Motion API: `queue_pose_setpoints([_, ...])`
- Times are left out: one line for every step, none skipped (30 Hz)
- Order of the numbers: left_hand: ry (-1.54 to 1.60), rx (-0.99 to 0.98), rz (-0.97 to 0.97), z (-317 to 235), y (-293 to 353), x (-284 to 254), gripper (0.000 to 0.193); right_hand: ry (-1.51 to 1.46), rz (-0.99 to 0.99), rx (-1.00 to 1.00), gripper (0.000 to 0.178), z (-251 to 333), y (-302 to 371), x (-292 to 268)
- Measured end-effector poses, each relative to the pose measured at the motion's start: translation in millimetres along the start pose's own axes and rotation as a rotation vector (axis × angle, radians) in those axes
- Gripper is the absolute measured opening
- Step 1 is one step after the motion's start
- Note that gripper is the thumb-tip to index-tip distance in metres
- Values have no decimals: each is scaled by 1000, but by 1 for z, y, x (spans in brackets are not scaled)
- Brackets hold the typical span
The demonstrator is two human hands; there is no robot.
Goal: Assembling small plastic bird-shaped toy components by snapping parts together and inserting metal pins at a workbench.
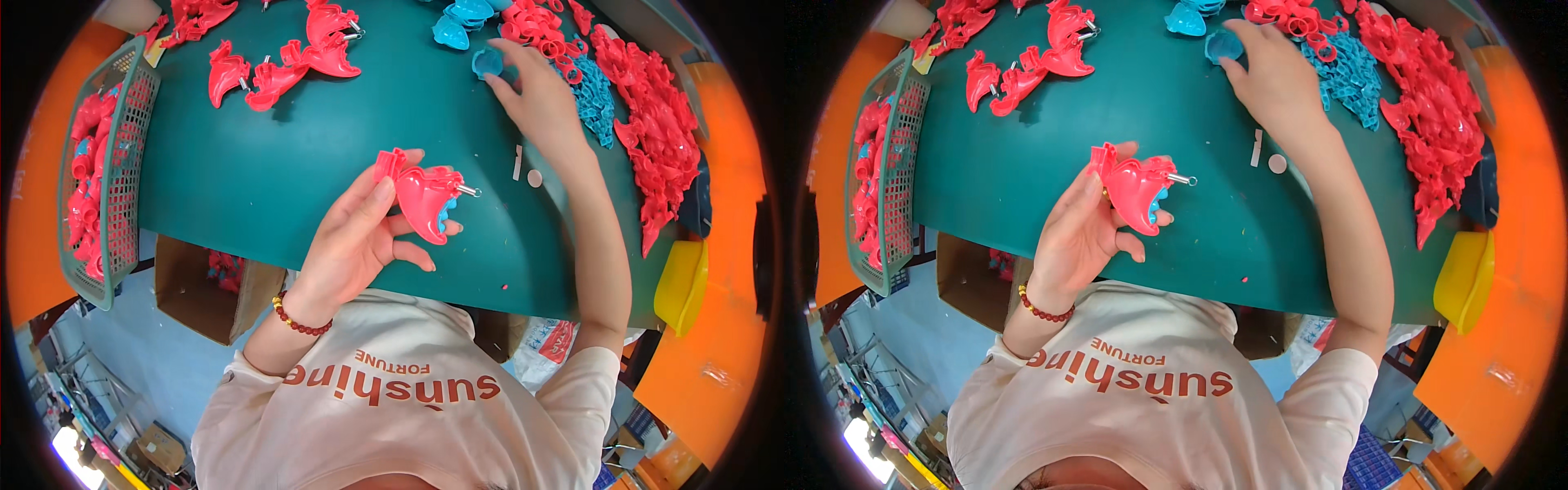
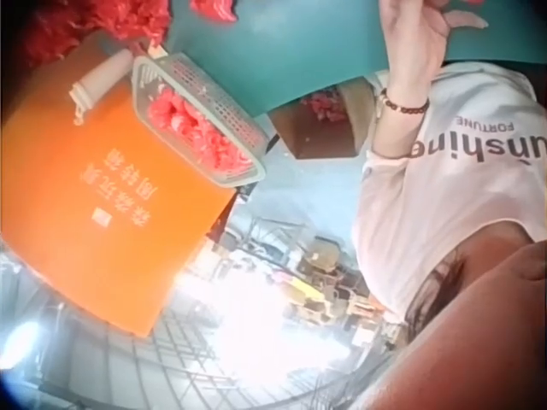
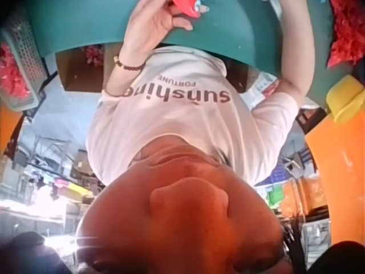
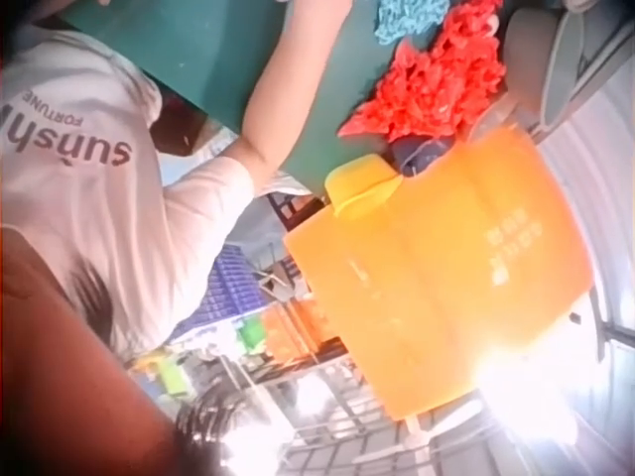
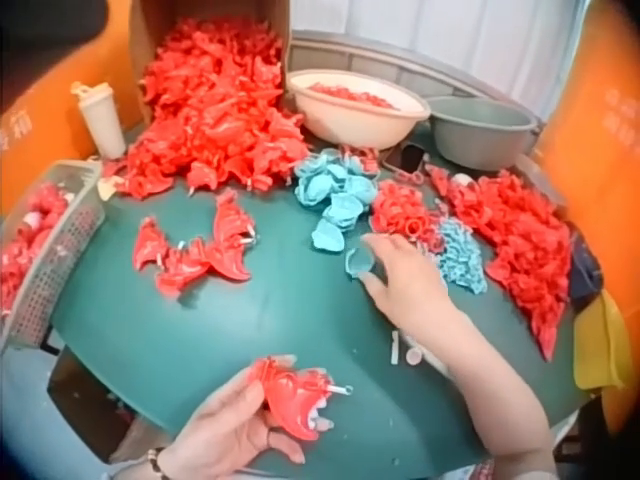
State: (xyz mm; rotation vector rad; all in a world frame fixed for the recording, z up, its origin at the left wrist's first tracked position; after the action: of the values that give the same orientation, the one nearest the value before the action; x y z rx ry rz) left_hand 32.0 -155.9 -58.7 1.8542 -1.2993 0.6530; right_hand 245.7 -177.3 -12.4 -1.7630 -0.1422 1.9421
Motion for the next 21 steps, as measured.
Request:
queue_pose_setpoints([-1,2,0,1,1,-2,47,-71,-18,-72,37,6,-1,4])
queue_pose_setpoints([12,-7,30,2,3,-2,46,-70,-19,-73,37,6,0,2])
queue_pose_setpoints([25,-16,60,2,3,-1,46,-93,15,-50,34,5,2,-1])
queue_pose_setpoints([27,-17,57,2,5,0,46,-119,51,-28,30,7,4,-3])
queue_pose_setpoints([0,-9,39,1,5,1,46,-121,54,-27,30,10,6,-7])
queue_pose_setpoints([-26,-4,22,1,5,2,47,-184,57,4,26,11,8,-9])
queue_pose_setpoints([-25,-7,23,2,5,2,47,-246,58,37,22,12,12,-13])
queue_pose_setpoints([-10,-1,4,2,5,-1,46,-257,65,28,22,25,13,-18])
queue_pose_setpoints([6,3,-15,3,5,-4,46,-458,38,73,19,42,18,-28])
queue_pose_setpoints([14,2,-18,5,5,-3,46,-649,12,126,17,57,26,-39])
queue_pose_setpoints([-21,15,-6,4,6,0,46,-663,27,115,17,72,34,-45])
queue_pose_setpoints([-55,29,6,4,7,2,46,-678,43,103,18,83,40,-48])
queue_pose_setpoints([-55,21,7,5,7,3,46,-588,26,32,18,91,43,-52])
queue_pose_setpoints([-69,25,5,5,7,3,46,-589,27,39,18,91,44,-49])
queue_pose_setpoints([-83,31,2,6,8,4,47,-553,14,-1,18,93,45,-49])
queue_pose_setpoints([-84,28,4,6,7,5,47,-514,-1,-44,18,95,46,-49])
queue_pose_setpoints([-90,20,1,8,7,6,47,-513,-2,-42,18,96,47,-48])
queue_pose_setpoints([-97,12,-2,9,6,6,47,-459,-25,-82,18,100,49,-50])
queue_pose_setpoints([-95,12,-5,9,7,5,47,-407,-43,-123,19,104,49,-50])
queue_pose_setpoints([-89,3,-19,9,7,3,47,-409,-40,-123,19,105,49,-49])
queue_pose_setpoints([-84,-7,-32,8,7,2,46,-361,-32,-155,20,108,50,-49])
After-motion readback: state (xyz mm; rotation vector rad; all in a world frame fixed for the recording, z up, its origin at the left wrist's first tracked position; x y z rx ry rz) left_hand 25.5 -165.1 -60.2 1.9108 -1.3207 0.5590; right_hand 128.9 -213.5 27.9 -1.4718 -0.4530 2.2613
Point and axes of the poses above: each hand's wrist, its own y-axis away from the middle knuckle, its own x-axis out of the palm, z = x × y, the point moved 8 cm from there along -y, towards the middle knuckle, and after that the axes turned 8 degrees about -x, right-handed, at the moved point
